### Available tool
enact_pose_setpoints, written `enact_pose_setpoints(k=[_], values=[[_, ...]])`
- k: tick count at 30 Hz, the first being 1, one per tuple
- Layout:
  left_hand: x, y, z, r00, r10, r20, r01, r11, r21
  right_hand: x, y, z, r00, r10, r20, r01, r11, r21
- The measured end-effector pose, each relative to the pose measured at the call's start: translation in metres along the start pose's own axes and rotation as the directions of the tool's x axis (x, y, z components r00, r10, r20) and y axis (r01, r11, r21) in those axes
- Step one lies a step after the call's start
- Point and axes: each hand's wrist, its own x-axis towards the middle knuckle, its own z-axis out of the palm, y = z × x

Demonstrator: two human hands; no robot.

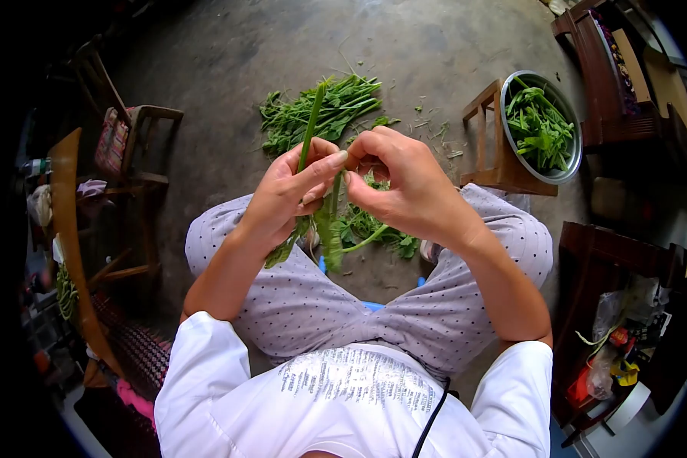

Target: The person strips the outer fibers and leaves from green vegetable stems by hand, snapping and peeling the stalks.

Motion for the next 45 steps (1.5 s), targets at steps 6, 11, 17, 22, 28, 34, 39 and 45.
enact_pose_setpoints(k=[6, 11, 17, 22, 28, 34, 39, 45], values=[[0.000, 0.001, -0.001, 0.997, -0.050, 0.054, 0.051, 0.998, -0.021, 0.001, -0.008, 0.002, 0.999, -0.014, -0.032, 0.012, 0.998, -0.067], [0.002, -0.001, -0.004, 0.990, -0.103, 0.098, 0.110, 0.991, -0.072, -0.001, -0.006, 0.010, 0.993, -0.090, -0.078, 0.079, 0.989, -0.127], [0.001, 0.001, -0.001, 0.994, -0.083, 0.073, 0.088, 0.994, -0.069, 0.000, -0.006, 0.012, 0.991, -0.110, -0.072, 0.101, 0.988, -0.120], [0.001, 0.001, -0.004, 0.988, -0.082, 0.129, 0.100, 0.986, -0.136, 0.001, 0.007, 0.017, 0.991, -0.089, -0.103, 0.093, 0.995, 0.027], [-0.001, 0.007, -0.007, 0.984, -0.071, 0.165, 0.095, 0.985, -0.145, 0.001, 0.008, 0.006, 0.979, 0.149, 0.139, -0.200, 0.845, 0.496], [-0.004, 0.014, -0.006, 0.985, -0.096, 0.142, 0.117, 0.982, -0.147, 0.001, 0.006, 0.004, 0.975, 0.135, 0.178, -0.209, 0.832, 0.514], [-0.002, 0.013, -0.006, 0.980, -0.094, 0.173, 0.126, 0.975, -0.183, -0.001, 0.008, 0.016, 0.991, 0.033, -0.127, 0.003, 0.962, 0.273], [0.000, 0.007, -0.006, 0.955, -0.160, 0.251, 0.225, 0.940, -0.256, 0.001, 0.003, 0.019, 0.978, 0.028, -0.207, 0.023, 0.971, 0.238]])
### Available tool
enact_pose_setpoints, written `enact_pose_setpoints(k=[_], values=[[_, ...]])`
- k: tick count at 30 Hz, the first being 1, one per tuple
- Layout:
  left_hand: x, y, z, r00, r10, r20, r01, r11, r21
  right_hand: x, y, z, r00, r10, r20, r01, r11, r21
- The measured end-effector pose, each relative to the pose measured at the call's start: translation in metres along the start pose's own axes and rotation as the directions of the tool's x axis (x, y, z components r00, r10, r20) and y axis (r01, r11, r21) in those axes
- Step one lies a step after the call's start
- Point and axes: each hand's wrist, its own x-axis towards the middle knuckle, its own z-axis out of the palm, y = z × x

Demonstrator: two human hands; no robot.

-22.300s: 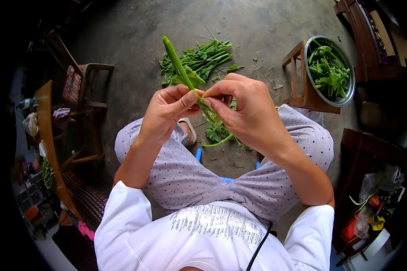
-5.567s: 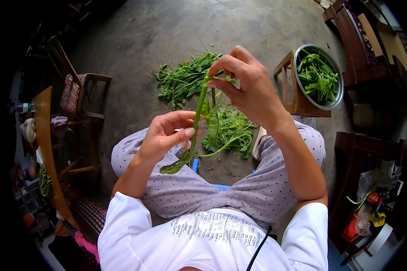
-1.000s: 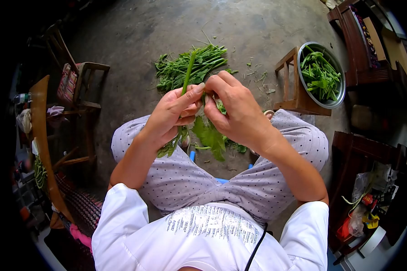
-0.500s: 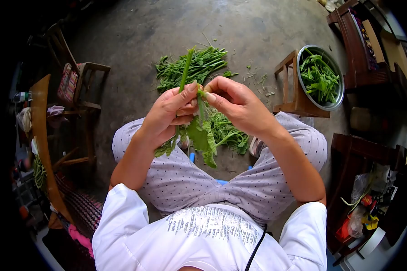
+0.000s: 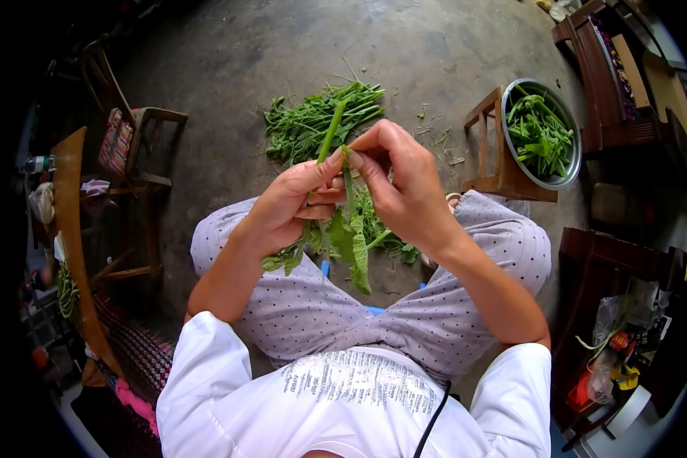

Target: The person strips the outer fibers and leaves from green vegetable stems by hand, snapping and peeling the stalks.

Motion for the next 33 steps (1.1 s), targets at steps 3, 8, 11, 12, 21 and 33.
enact_pose_setpoints(k=[3, 8, 11, 12, 21, 33], values=[[0.002, -0.002, 0.001, 1.000, -0.007, 0.005, 0.007, 1.000, -0.014, 0.003, -0.005, -0.004, 0.993, 0.115, -0.003, -0.113, 0.981, 0.161], [0.001, -0.002, 0.001, 1.000, -0.022, 0.013, 0.022, 1.000, 0.006, 0.010, 0.010, -0.018, 0.950, 0.309, 0.051, -0.257, 0.674, 0.693], [-0.001, -0.001, 0.003, 0.999, -0.047, 0.015, 0.046, 0.999, 0.008, 0.011, 0.017, -0.029, 0.939, 0.337, 0.072, -0.254, 0.535, 0.806], [-0.001, -0.001, 0.003, 0.999, -0.048, -0.007, 0.048, 0.999, 0.019, 0.012, 0.017, -0.031, 0.940, 0.332, 0.075, -0.239, 0.488, 0.839], [0.000, 0.001, -0.003, 0.997, 0.048, -0.053, -0.046, 0.998, 0.038, -0.004, 0.027, -0.065, 0.901, 0.428, -0.078, -0.188, 0.546, 0.816], [0.023, 0.001, 0.006, 0.998, 0.046, -0.053, -0.038, 0.988, 0.147, -0.040, 0.061, -0.142, 0.750, 0.659, -0.058, -0.350, 0.469, 0.811]])
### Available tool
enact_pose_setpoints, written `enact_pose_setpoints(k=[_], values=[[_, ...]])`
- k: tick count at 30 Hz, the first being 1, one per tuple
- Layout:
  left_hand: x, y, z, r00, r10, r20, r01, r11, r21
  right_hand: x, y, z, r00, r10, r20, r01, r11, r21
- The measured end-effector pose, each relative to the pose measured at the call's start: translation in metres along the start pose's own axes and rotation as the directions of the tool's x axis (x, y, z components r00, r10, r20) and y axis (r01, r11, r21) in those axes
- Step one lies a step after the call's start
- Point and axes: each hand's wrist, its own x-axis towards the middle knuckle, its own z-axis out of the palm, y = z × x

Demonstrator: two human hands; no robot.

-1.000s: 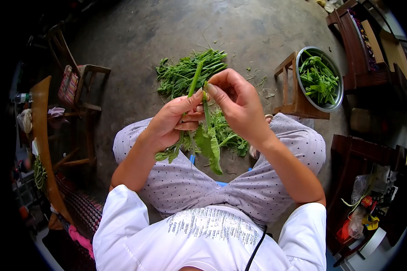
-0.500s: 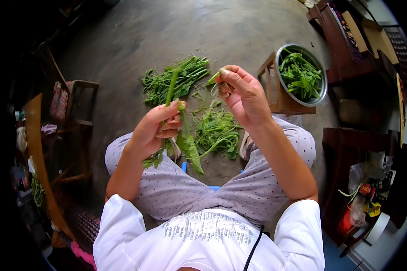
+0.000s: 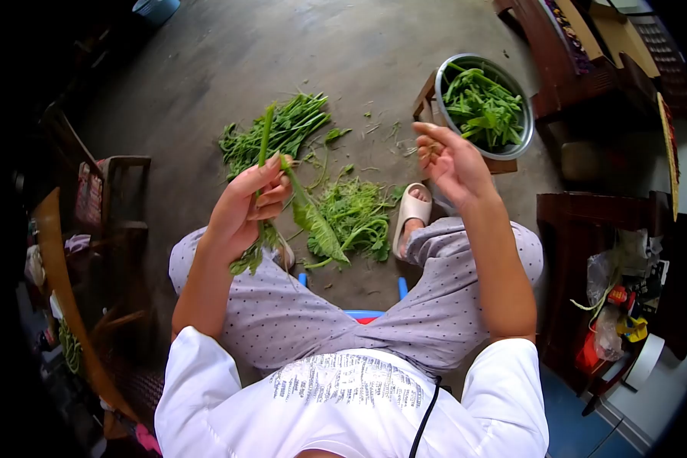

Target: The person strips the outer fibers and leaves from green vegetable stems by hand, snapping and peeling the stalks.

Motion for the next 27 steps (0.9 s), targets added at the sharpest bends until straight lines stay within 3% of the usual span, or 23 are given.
enact_pose_setpoints(k=[3, 5, 6, 7, 9, 10, 11, 13, 14, 15, 17, 18, 19, 21, 23, 25, 26, 27], values=[[0.004, -0.001, 0.007, 1.000, -0.001, -0.015, 0.000, 1.000, -0.017, -0.015, 0.018, 0.037, 0.950, 0.083, 0.302, 0.029, 0.936, -0.351], [0.007, -0.003, 0.010, 1.000, -0.011, -0.002, 0.011, 1.000, -0.015, -0.029, 0.032, 0.064, 0.942, 0.005, 0.337, 0.220, 0.747, -0.627], [0.008, -0.004, 0.011, 1.000, -0.017, -0.015, 0.017, 1.000, -0.018, -0.035, 0.033, 0.071, 0.940, 0.093, 0.330, 0.196, 0.644, -0.739], [0.008, -0.005, 0.011, 0.999, -0.025, -0.029, 0.024, 0.999, -0.021, -0.035, 0.042, 0.074, 0.925, 0.069, 0.374, 0.235, 0.671, -0.703], [0.008, -0.004, 0.008, 0.999, -0.036, 0.004, 0.036, 0.999, 0.001, -0.039, 0.047, 0.081, 0.920, 0.145, 0.365, 0.160, 0.711, -0.685], [0.007, -0.003, 0.006, 0.998, -0.044, 0.043, 0.043, 0.999, 0.024, -0.039, 0.054, 0.084, 0.919, 0.052, 0.391, 0.223, 0.750, -0.623], [0.007, -0.002, 0.008, 0.999, -0.043, 0.033, 0.042, 0.999, 0.025, -0.040, 0.055, 0.085, 0.916, 0.057, 0.397, 0.222, 0.753, -0.620], [0.005, 0.002, 0.012, 0.994, 0.099, -0.041, -0.103, 0.988, -0.117, -0.041, 0.053, 0.086, 0.934, 0.049, 0.354, 0.264, 0.572, -0.777], [0.005, 0.003, 0.001, 0.994, 0.103, 0.025, -0.095, 0.973, -0.211, -0.043, 0.046, 0.089, 0.936, 0.134, 0.324, 0.238, 0.436, -0.868], [0.003, 0.005, -0.002, 0.994, 0.109, 0.010, -0.105, 0.973, -0.207, -0.045, 0.048, 0.090, 0.931, 0.142, 0.338, 0.246, 0.440, -0.864], [0.000, 0.005, -0.003, 0.984, 0.165, 0.062, -0.136, 0.937, -0.321, -0.053, 0.055, 0.090, 0.794, -0.102, 0.599, 0.603, 0.014, -0.797], [-0.001, 0.005, -0.006, 0.980, 0.187, 0.065, -0.155, 0.931, -0.331, -0.051, 0.059, 0.085, 0.821, -0.038, 0.570, 0.562, -0.126, -0.818], [-0.002, 0.003, -0.006, 0.981, 0.186, 0.057, -0.158, 0.931, -0.330, -0.050, 0.059, 0.083, 0.819, -0.033, 0.573, 0.566, -0.120, -0.816], [-0.003, 0.000, -0.008, 0.970, 0.237, 0.050, -0.202, 0.905, -0.374, -0.047, 0.058, 0.085, 0.858, 0.061, 0.510, 0.504, -0.292, -0.813], [-0.005, 0.000, -0.012, 0.955, 0.266, 0.129, -0.193, 0.892, -0.408, -0.047, 0.052, 0.095, 0.840, 0.015, 0.542, 0.527, -0.260, -0.810], [-0.007, -0.001, -0.004, 0.964, 0.264, -0.021, -0.252, 0.889, -0.381, -0.047, 0.048, 0.103, 0.788, -0.024, 0.615, 0.589, -0.263, -0.765], [-0.005, -0.004, -0.017, 0.952, 0.287, 0.110, -0.212, 0.872, -0.441, -0.046, 0.050, 0.105, 0.727, -0.119, 0.677, 0.653, -0.186, -0.734], [-0.006, -0.004, -0.014, 0.951, 0.289, 0.108, -0.214, 0.871, -0.443, -0.044, 0.050, 0.107, 0.726, -0.116, 0.678, 0.655, -0.187, -0.732]])
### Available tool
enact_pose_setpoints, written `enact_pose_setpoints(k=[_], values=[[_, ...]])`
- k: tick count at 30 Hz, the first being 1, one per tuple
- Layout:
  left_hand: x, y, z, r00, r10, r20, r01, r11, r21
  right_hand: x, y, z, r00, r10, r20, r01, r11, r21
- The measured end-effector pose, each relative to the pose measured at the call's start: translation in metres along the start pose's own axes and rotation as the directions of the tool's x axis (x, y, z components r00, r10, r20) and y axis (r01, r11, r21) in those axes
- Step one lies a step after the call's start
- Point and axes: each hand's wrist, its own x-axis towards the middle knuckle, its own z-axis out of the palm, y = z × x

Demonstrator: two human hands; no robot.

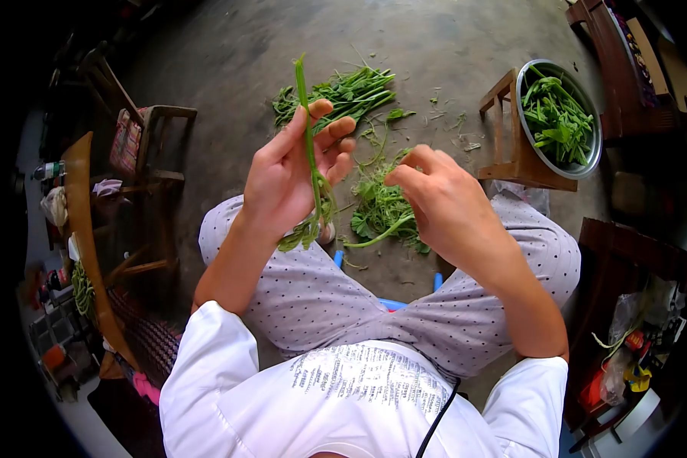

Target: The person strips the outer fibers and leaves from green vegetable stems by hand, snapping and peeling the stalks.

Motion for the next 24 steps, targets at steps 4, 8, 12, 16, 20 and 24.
enact_pose_setpoints(k=[4, 8, 12, 16, 20, 24], values=[[0.000, -0.005, 0.006, 0.998, 0.054, -0.039, -0.056, 0.998, -0.036, 0.009, -0.014, -0.003, 0.991, 0.127, 0.049, -0.136, 0.948, 0.287], [0.000, -0.008, 0.002, 0.994, 0.106, -0.017, -0.106, 0.994, -0.030, 0.018, -0.027, 0.016, 0.985, 0.173, -0.017, -0.141, 0.851, 0.506], [0.000, -0.013, -0.002, 0.985, 0.171, -0.038, -0.168, 0.984, 0.061, 0.024, -0.030, 0.040, 0.964, 0.167, -0.206, -0.061, 0.895, 0.442], [-0.003, -0.006, 0.004, 0.982, 0.156, -0.104, -0.121, 0.951, 0.284, 0.024, -0.020, 0.041, 0.929, 0.356, 0.102, -0.302, 0.571, 0.763], [-0.009, 0.000, 0.008, 0.949, 0.235, -0.211, -0.060, 0.790, 0.610, 0.026, -0.017, 0.037, 0.943, 0.287, 0.167, -0.268, 0.361, 0.893], [-0.021, 0.013, 0.003, 0.961, 0.220, -0.167, 0.041, 0.487, 0.873, 0.025, -0.008, 0.033, 0.944, 0.278, 0.177, -0.258, 0.289, 0.922]])
